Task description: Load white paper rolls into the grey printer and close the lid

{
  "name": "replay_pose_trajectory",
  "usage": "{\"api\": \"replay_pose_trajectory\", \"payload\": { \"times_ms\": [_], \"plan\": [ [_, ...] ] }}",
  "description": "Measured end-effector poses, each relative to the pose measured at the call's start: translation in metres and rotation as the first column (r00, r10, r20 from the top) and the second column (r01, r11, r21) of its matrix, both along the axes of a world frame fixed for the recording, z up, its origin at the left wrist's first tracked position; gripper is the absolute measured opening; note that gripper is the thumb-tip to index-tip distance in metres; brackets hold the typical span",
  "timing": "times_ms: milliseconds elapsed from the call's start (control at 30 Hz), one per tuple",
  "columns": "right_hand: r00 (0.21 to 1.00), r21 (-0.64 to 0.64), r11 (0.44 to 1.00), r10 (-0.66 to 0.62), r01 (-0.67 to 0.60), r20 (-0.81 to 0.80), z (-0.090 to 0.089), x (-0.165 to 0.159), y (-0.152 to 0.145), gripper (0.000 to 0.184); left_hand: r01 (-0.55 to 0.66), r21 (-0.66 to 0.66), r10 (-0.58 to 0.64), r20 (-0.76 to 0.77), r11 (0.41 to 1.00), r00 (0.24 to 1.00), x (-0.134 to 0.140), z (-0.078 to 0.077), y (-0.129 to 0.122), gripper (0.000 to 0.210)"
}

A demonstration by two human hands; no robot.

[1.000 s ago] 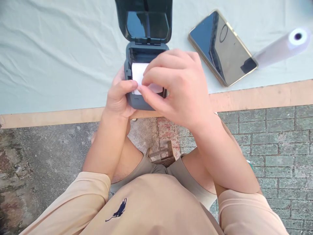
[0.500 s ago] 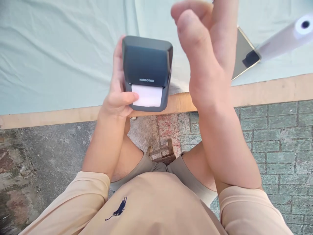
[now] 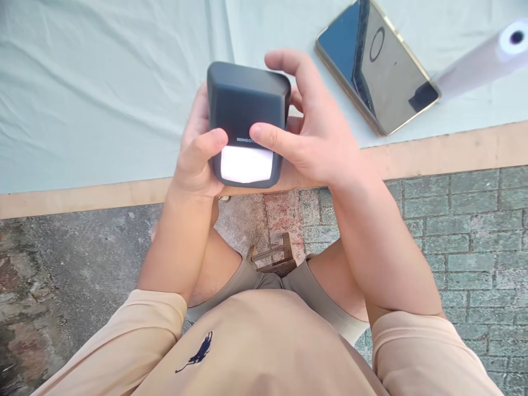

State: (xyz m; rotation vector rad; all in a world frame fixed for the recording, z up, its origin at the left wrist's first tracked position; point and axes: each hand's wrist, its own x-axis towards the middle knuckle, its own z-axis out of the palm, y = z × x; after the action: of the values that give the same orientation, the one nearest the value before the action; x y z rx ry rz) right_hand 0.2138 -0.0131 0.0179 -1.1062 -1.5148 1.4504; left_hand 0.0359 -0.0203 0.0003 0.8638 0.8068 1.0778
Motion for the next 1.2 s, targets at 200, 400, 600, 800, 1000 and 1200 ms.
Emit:
{"api": "replay_pose_trajectory", "payload": {
  "times_ms": [200,400,600,800,1000,1200],
  "plan": [
    [0.998,0.018,0.999,-0.03,0.03,0.049,0.004,-0.006,-0.005,0.058,0.004,-0.034,-0.002,0.068,0.999,0.998,0.002,0.005,0.004,0.025],
    [0.981,0.098,0.994,-0.06,0.042,0.186,0.009,0.003,0.0,0.049,-0.095,-0.053,0.097,0.038,0.994,0.995,0.0,-0.005,0.009,0.032],
    [0.951,0.199,0.977,0.01,-0.075,0.308,0.024,0.009,-0.003,0.068,-0.165,-0.076,0.166,0.007,0.983,0.986,-0.002,-0.008,0.01,0.041],
    [0.857,0.447,0.824,-0.473,0.348,0.204,0.033,-0.008,-0.009,0.029,-0.076,-0.04,0.079,0.053,0.996,0.996,0.001,-0.003,0.008,0.037],
    [0.88,0.511,0.84,-0.371,0.182,0.296,0.036,-0.012,-0.004,0.014,-0.016,0.057,0.009,0.129,0.998,0.992,0.002,-0.001,0.004,0.033],
    [0.612,0.516,0.847,-0.341,-0.13,0.714,0.043,-0.013,0.001,0.019,0.015,0.113,-0.025,0.088,0.993,0.996,0.004,-0.005,0.002,0.046]
  ]
}}
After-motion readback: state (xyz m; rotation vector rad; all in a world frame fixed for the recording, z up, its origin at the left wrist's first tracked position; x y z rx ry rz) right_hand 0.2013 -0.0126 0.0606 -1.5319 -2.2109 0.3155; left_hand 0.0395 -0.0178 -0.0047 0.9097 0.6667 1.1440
